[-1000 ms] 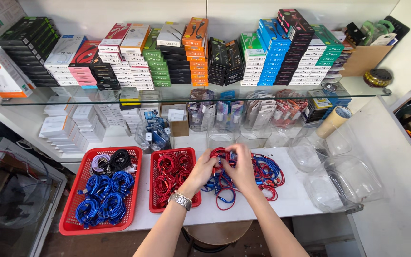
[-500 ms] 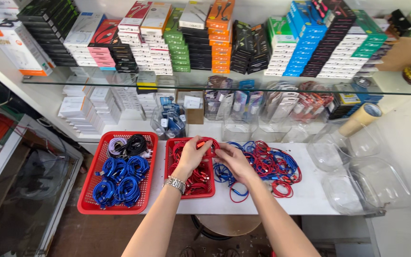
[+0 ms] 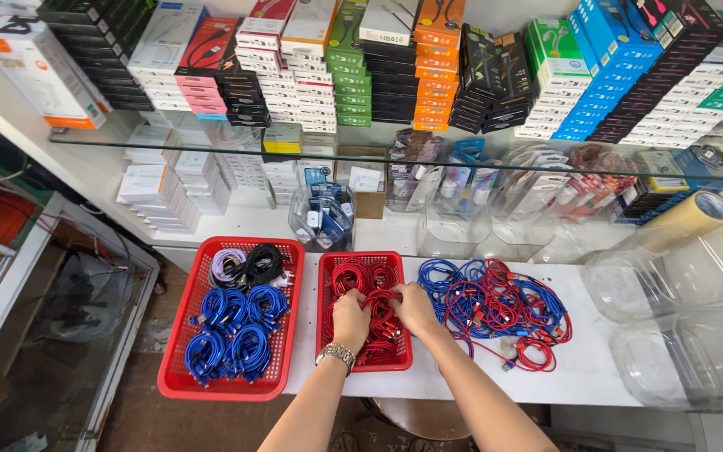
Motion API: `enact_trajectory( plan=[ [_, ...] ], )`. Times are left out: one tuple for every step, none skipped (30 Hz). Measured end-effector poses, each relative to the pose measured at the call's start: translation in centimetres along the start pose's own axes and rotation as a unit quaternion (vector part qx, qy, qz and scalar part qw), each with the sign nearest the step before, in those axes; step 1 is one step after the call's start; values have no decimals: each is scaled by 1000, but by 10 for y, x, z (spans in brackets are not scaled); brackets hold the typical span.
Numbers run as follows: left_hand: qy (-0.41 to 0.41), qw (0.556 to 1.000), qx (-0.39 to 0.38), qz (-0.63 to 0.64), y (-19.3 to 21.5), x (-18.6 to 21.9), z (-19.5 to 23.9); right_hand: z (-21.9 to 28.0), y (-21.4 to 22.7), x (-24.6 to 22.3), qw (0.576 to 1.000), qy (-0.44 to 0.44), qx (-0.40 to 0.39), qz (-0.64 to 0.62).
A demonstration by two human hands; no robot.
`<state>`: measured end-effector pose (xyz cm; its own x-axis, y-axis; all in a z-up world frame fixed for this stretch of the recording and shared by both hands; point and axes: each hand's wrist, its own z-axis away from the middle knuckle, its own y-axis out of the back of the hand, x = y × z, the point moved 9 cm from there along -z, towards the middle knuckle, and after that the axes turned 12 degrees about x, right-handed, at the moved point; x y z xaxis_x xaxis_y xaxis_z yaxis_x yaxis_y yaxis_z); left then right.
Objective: The person sorts tangled red, blue, and black cables on a counter, untangling and coiling each one by hand, then placing them into red baskets. The person handles the cables one at a time, repeatedly picking up, straightening, and coiling them before depositing them into the baskets.
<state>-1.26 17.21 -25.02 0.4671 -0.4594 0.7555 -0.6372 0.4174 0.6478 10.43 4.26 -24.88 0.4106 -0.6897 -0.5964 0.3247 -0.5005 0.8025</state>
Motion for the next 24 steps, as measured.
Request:
enact_trajectory(
  plan=[
    [-2, 1000, -10, -11, -2, 0, 2, 6, 9, -10, 998, 34, 46, -1],
    [-6, 1000, -19, -22, -3, 1, 2, 12, 19, -21, 993, 68, 93, -2],
    [-10, 999, -29, -33, -3, 4, 2, 16, 21, -23, 994, 53, 93, 1],
    [-16, 998, -34, -53, -1, 6, 1, 20, 21, -24, 995, 38, 94, 2],
    [-23, 996, -39, -73, 2, 8, 2, 22, 19, -24, 995, 22, 95, 4],
    [-29, 994, -47, -91, 3, 14, 4, 23, 20, -22, 994, 11, 103, -17],
    [-31, 994, -42, -95, 6, 20, 4, 24, 22, -16, 993, 1, 112, -38],
    [-32, 994, -37, -99, 12, 24, 4, 24, 22, -8, 991, -9, 120, -59],
    [-33, 994, -31, -103, 15, 30, 4, 21, 24, 3, 986, -19, 136, -98],
    [-43, 995, -8, -90, 20, 41, 3, 12, 28, 15, 978, -26, 152, -137],
    [-54, 996, 15, -76, 24, 52, 3, 7, 33, 29, 969, -32, 168, -176],
    [-62, 995, 39, -63, 28, 61, 4, 7, 38, 48, 974, -36, 172, -143],
    [-67, 996, 32, -45, 25, 71, 6, 9, 47, 69, 977, -39, 176, -111],
    [-72, 997, 25, -27, 20, 81, 7, 10, 56, 88, 980, -41, 179, -77],
    [-77, 997, 19, -8, 15, 90, 8, 13, 63, 109, 982, -62, 172, -40],
    [-93, 996, 11, 2, 9, 100, 12, 16, 68, 128, 983, -82, 164, -4],
    [-109, 994, 3, 12, 2, 110, 15, 18, 75, 142, 982, -84, 169, 16],
    [-125, 992, -4, 23, -5, 120, 17, 20, 84, 155, 980, -85, 175, 36],
    [-131, 991, -4, 32, -12, 129, 18, 20, 92, 167, 978, -85, 180, 56],
    [-136, 990, -5, 40, -19, 135, 20, 17, 98, 178, 978, -80, 184, 62],
    [-142, 989, -7, 49, -27, 140, 23, 12, 103, 189, 977, -74, 188, 69],
    [-140, 989, -18, 51, -37, 145, 24, 5, 106, 198, 976, -67, 193, 75],
    [-139, 988, -29, 54, -47, 150, 26, -4, 106, 201, 978, -37, 199, 58],
    [-139, 988, -39, 57, -58, 154, 25, -19, 105, 202, 978, -6, 206, 40]
  ],
)
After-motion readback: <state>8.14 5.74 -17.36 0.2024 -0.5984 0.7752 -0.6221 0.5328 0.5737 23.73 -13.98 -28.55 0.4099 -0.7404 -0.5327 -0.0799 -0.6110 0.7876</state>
